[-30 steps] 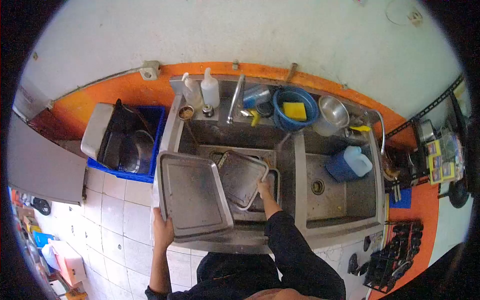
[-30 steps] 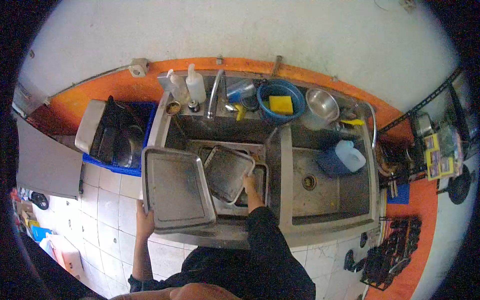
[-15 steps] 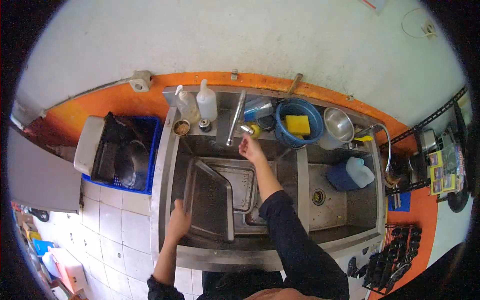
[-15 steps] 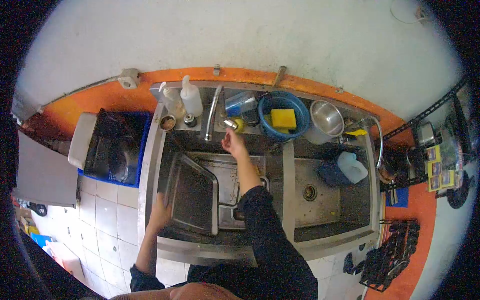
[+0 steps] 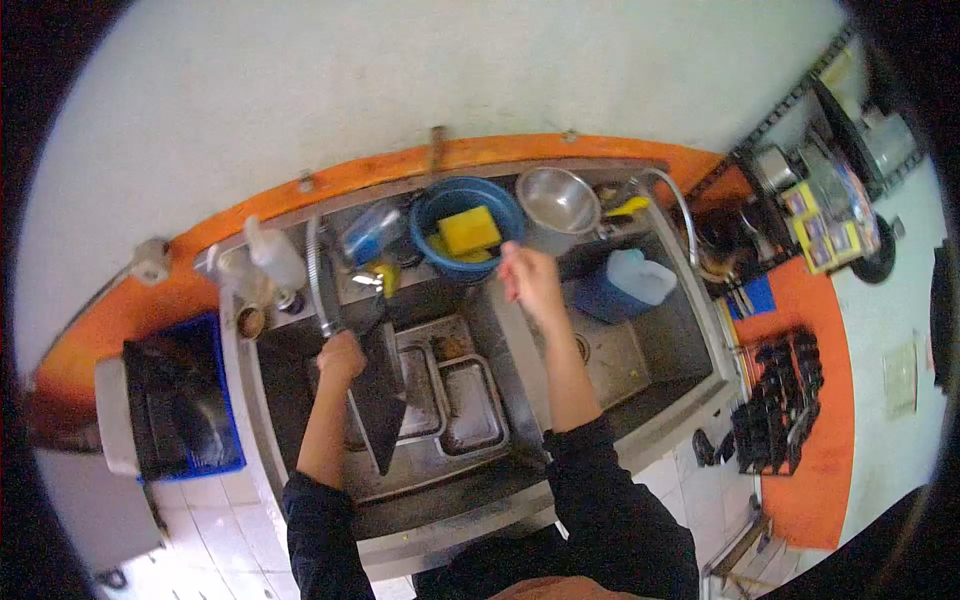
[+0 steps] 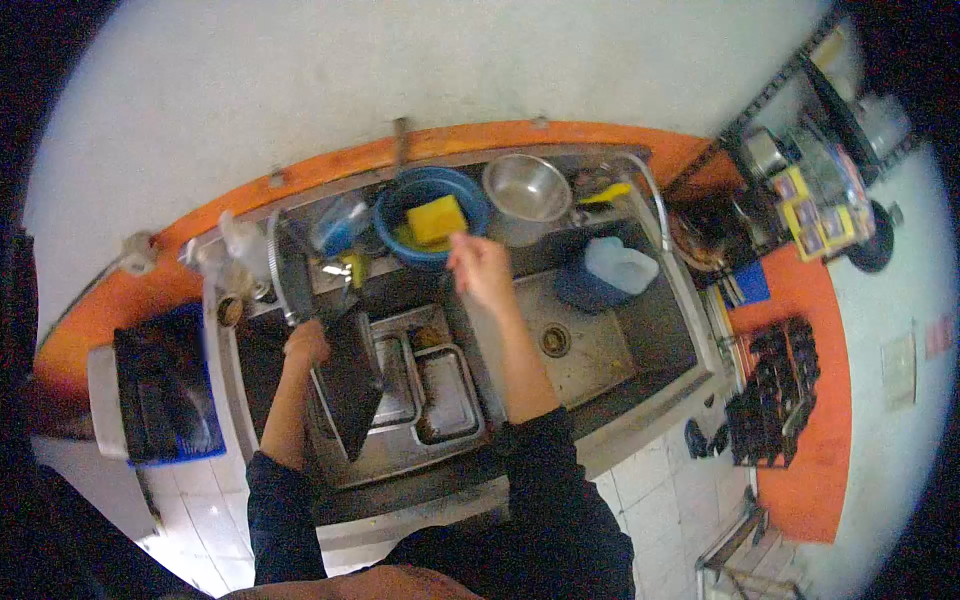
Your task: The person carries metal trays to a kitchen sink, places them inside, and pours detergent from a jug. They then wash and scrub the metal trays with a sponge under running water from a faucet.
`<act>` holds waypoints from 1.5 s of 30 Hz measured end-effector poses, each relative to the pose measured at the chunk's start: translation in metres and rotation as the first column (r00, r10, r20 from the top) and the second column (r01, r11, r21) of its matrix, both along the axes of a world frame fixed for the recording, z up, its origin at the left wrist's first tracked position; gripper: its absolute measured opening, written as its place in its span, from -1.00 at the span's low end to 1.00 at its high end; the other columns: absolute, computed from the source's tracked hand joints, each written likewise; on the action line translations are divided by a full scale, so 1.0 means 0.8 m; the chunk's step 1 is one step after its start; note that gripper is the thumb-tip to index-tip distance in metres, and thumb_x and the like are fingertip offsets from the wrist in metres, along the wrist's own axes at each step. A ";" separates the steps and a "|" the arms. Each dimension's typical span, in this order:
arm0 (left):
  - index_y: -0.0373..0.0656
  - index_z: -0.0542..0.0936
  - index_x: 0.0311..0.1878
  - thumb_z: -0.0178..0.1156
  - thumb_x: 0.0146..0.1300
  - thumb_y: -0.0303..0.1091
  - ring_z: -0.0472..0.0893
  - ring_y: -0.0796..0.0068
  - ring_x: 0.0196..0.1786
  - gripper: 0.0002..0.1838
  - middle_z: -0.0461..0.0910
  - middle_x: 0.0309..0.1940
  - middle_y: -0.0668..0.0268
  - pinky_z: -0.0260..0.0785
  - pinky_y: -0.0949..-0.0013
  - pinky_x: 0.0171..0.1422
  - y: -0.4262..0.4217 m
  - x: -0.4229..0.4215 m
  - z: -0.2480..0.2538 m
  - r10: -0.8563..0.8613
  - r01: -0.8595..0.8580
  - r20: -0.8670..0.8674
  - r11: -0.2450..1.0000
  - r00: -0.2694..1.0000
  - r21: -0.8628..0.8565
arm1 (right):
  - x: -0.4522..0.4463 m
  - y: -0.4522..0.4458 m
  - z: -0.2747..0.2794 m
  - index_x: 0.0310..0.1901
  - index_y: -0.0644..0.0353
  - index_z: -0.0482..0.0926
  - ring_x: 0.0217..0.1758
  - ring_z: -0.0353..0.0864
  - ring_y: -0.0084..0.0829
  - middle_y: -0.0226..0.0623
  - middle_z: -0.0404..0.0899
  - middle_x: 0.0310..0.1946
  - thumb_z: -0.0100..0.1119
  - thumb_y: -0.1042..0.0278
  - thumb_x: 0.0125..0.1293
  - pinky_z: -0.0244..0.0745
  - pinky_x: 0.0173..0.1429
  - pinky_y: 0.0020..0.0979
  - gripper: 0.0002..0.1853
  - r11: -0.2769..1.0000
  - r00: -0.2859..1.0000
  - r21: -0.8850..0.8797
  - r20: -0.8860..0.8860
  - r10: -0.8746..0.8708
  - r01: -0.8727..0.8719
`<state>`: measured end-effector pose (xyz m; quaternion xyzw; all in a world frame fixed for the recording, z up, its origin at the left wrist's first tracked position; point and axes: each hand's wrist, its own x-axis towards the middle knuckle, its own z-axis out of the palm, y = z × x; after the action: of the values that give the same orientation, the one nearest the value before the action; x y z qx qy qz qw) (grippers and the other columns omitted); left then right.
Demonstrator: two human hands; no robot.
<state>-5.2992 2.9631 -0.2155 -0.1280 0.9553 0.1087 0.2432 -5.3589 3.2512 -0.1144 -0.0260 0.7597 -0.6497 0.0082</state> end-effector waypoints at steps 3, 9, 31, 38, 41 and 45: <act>-0.21 0.52 -0.21 0.11 0.03 -0.33 0.50 0.09 -0.08 -0.75 0.51 -0.19 0.03 0.37 0.17 -0.05 0.008 0.010 0.027 0.202 -0.199 -0.102 0.979 0.974 0.035 | -0.041 0.147 -0.075 -0.48 0.21 0.46 -0.72 0.37 -0.55 -0.41 0.38 -0.70 -0.04 0.14 0.22 0.21 -0.68 -0.57 -0.70 0.843 0.876 -0.238 0.133 -0.464 0.482; -0.20 0.53 -0.21 0.17 -0.02 -0.35 0.52 0.05 -0.22 -0.73 0.54 -0.33 0.05 0.35 0.22 -0.14 -0.056 0.113 -0.022 0.228 -0.106 -0.505 0.960 0.832 0.259 | -0.124 0.484 -0.309 0.03 0.17 0.27 -0.18 0.46 -0.15 -0.14 0.43 -0.21 -0.08 0.42 0.16 0.39 -0.15 -0.21 -0.64 0.468 0.534 0.353 -0.115 -0.838 0.810; -0.23 0.53 -0.31 0.09 0.04 -0.20 0.51 0.15 -0.26 -0.72 0.50 -0.28 0.09 0.33 0.24 -0.11 -0.004 0.228 -0.279 0.233 -0.262 -0.144 0.935 0.962 -0.239 | 0.018 0.417 -0.180 -0.30 0.22 0.56 -0.22 0.52 -0.10 -0.04 0.53 -0.34 0.21 0.03 -0.24 0.42 -0.12 -0.23 -0.53 0.322 0.957 0.945 0.043 -0.288 0.055; -0.23 0.36 0.05 0.09 0.10 -0.10 0.36 0.07 0.08 -0.49 0.36 0.01 0.01 0.18 0.22 0.16 0.323 0.050 -0.059 -0.014 0.464 -0.502 0.409 0.864 0.786 | 0.063 0.339 -0.039 -0.22 0.16 0.55 -0.23 0.52 -0.09 -0.05 0.54 -0.32 0.24 0.06 -0.19 0.41 -0.13 -0.22 -0.53 0.489 0.962 0.849 0.264 -0.067 -0.199; -0.30 0.30 0.11 0.04 0.09 0.08 0.34 0.07 0.11 -0.33 0.30 0.08 -0.04 0.15 0.21 0.18 0.376 0.027 -0.041 0.016 0.370 -0.425 0.463 0.905 0.806 | 0.073 0.282 0.050 -0.21 0.17 0.54 -0.23 0.53 -0.09 -0.04 0.54 -0.32 0.26 0.09 -0.14 0.41 -0.13 -0.21 -0.56 0.490 0.985 0.855 0.164 0.055 -0.170; -0.42 0.28 0.09 -0.06 0.08 0.25 0.33 0.06 0.12 -0.18 0.31 0.07 -0.06 0.11 0.21 0.20 0.373 0.010 -0.023 0.152 0.227 -0.263 0.219 0.953 0.949 | 0.042 0.209 0.140 -0.19 0.23 0.52 -0.21 0.53 -0.08 -0.03 0.54 -0.32 0.25 0.08 -0.09 0.41 -0.11 -0.21 -0.54 0.465 0.960 0.857 0.108 0.257 -0.221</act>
<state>-5.2912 3.2617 -0.2339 0.0937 0.7039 0.6931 0.1238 -5.3249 3.4184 -0.0024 -0.1359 0.9701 -0.1761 0.0969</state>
